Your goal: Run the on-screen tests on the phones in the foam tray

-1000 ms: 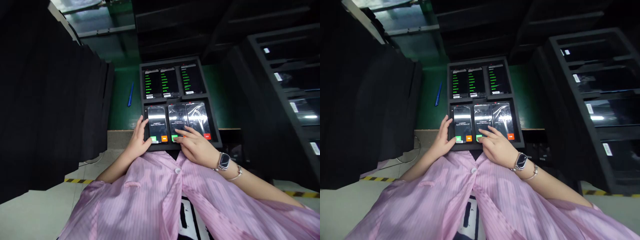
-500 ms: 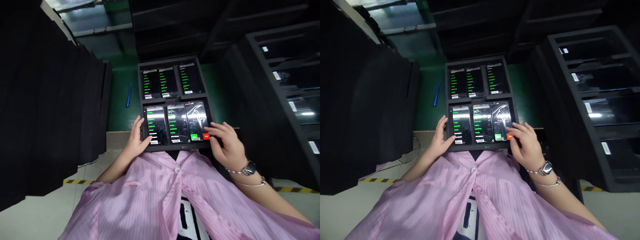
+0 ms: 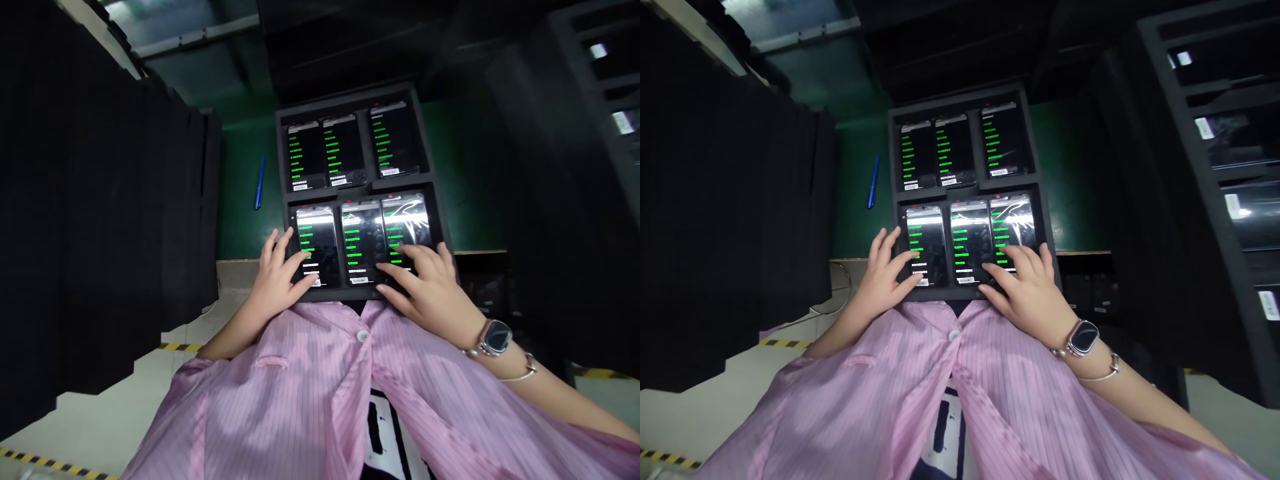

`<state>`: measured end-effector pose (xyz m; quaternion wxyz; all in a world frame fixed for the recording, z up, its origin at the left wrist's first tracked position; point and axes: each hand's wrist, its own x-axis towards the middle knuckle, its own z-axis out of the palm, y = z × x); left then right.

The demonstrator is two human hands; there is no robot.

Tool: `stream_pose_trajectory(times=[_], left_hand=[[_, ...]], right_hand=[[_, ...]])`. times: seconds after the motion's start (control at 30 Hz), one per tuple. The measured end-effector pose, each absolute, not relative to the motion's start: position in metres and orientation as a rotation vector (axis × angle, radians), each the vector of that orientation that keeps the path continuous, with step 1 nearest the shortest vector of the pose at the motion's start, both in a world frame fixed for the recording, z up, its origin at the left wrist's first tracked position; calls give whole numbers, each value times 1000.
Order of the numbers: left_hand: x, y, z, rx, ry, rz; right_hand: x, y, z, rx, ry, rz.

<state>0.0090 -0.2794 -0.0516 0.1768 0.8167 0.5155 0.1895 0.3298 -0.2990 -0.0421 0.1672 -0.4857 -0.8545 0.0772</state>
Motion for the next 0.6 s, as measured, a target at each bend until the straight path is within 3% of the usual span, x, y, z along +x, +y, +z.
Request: stream_pose_trajectory(times=[0.37, 0.6], left_hand=[[9, -230, -63, 2255, 1603, 425], [9, -250, -61, 2240, 1497, 501]], right_hand=[[316, -240, -57, -1572, -2332, 212], [310, -258, -34, -1319, -2316, 275]])
